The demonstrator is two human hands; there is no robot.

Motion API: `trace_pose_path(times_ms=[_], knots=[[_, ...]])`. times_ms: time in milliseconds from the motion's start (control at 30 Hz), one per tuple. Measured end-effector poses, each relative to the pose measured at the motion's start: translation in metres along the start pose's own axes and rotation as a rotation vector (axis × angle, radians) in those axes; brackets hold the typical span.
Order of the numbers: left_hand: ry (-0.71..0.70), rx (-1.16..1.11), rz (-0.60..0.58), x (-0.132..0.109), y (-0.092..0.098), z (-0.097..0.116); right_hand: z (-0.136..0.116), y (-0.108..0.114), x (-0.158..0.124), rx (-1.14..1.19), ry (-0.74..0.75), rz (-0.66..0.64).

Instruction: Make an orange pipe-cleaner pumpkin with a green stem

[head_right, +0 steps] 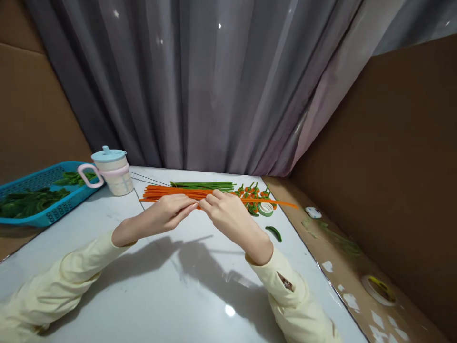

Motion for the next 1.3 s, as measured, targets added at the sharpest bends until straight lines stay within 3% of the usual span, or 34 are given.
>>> trace_pose_path(times_ms=[100,200,333,467,567,700,800,967,1100,1300], knots=[[0.047,-0.073,0.014,0.002,0.005,-0.001,0.003,0.001,-0.002,0.058,0.004,0.031],[0.061,-0.193,-0.104,0.004,0.002,0.003,0.004,0.002,-0.003,0.197,0.025,0.064],[0.105,-0.401,-0.240,0.001,-0.003,0.006,0.009,0.006,-0.004,0.529,0.054,0.173],[0.165,-0.571,-0.237,-0.001,-0.003,0.005,0.018,-0.001,-0.002,0.892,0.037,0.168],[0.176,-0.641,-0.170,-0.002,0.000,0.004,0.024,-0.015,0.001,1.113,-0.068,0.087],[0.124,-0.603,-0.021,-0.002,0.009,0.006,0.029,-0.020,0.002,1.238,-0.214,0.096],[0.030,-0.423,0.132,-0.002,0.019,0.009,0.028,-0.022,0.002,1.292,-0.319,0.094],[-0.244,-0.035,0.369,-0.009,0.031,0.027,0.022,-0.032,0.001,1.365,-0.479,-0.006],[-0.319,0.169,0.419,-0.013,0.029,0.031,0.013,-0.038,0.001,1.499,-0.523,-0.059],[-0.372,0.219,0.449,-0.016,0.028,0.038,0.006,-0.035,0.001,1.502,-0.522,-0.114]])
Point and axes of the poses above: each hand's wrist, its own x-axis towards the middle knuckle, its own y-axis out of the back of the hand, z = x × y, the point moved 9 cm from there along x, towards the middle knuckle, and after that the axes turned 13 degrees about -x, right-handed, at the moved point
